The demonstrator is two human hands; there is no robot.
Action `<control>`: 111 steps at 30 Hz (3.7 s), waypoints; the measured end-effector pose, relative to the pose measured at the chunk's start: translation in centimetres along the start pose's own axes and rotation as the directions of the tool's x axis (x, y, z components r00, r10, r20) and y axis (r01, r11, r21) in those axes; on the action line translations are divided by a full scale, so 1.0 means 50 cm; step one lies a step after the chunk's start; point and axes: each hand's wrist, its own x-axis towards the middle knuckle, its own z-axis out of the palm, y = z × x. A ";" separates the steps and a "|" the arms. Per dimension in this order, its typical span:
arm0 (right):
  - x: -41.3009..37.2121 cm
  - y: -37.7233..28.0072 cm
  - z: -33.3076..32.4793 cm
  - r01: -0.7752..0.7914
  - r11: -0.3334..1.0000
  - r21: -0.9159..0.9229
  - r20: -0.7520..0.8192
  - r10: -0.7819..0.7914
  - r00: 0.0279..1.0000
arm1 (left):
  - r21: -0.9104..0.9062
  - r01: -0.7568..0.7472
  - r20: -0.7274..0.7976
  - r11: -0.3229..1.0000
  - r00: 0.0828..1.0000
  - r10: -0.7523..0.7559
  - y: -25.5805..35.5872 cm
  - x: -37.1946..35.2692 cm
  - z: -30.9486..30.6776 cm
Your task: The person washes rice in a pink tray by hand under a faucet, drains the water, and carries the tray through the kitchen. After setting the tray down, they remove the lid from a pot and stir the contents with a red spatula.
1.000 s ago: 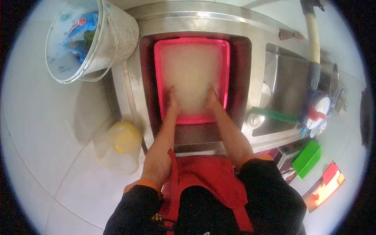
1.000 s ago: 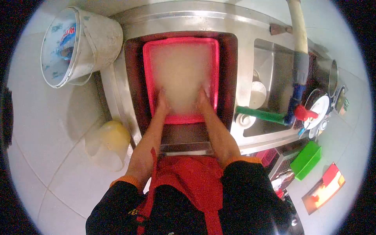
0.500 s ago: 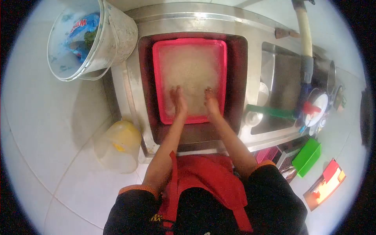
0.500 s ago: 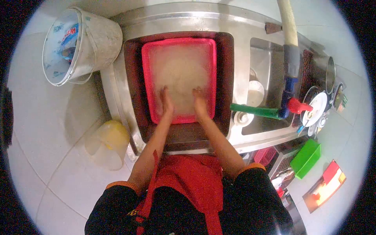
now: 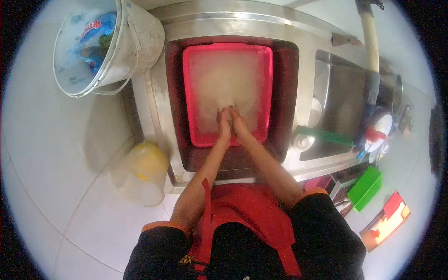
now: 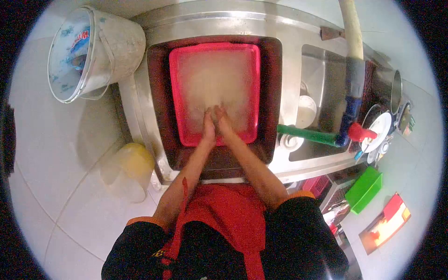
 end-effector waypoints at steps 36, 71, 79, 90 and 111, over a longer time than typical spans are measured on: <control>0.232 0.005 -0.181 0.172 0.984 -0.053 -0.172 -0.178 0.969 | -0.028 -0.013 -0.136 1.000 0.991 0.009 0.096 0.176 -0.111; -0.038 -0.055 -0.005 0.237 0.970 0.049 0.125 -0.242 0.962 | 0.284 -0.128 0.119 0.950 0.988 0.097 0.092 -0.013 0.061; 0.108 0.058 -0.155 -0.022 0.989 0.144 -0.007 0.024 1.000 | 0.539 0.060 -0.216 0.840 0.974 0.068 -0.051 0.169 -0.168; -0.044 -0.083 0.012 0.048 0.993 0.106 0.082 -0.057 0.995 | 0.475 -0.171 0.075 0.863 0.985 0.154 0.075 -0.021 0.068; 0.033 -0.100 -0.014 0.018 0.999 0.026 0.021 -0.019 1.000 | 0.222 -0.178 -0.010 0.959 0.983 0.185 0.025 0.065 0.050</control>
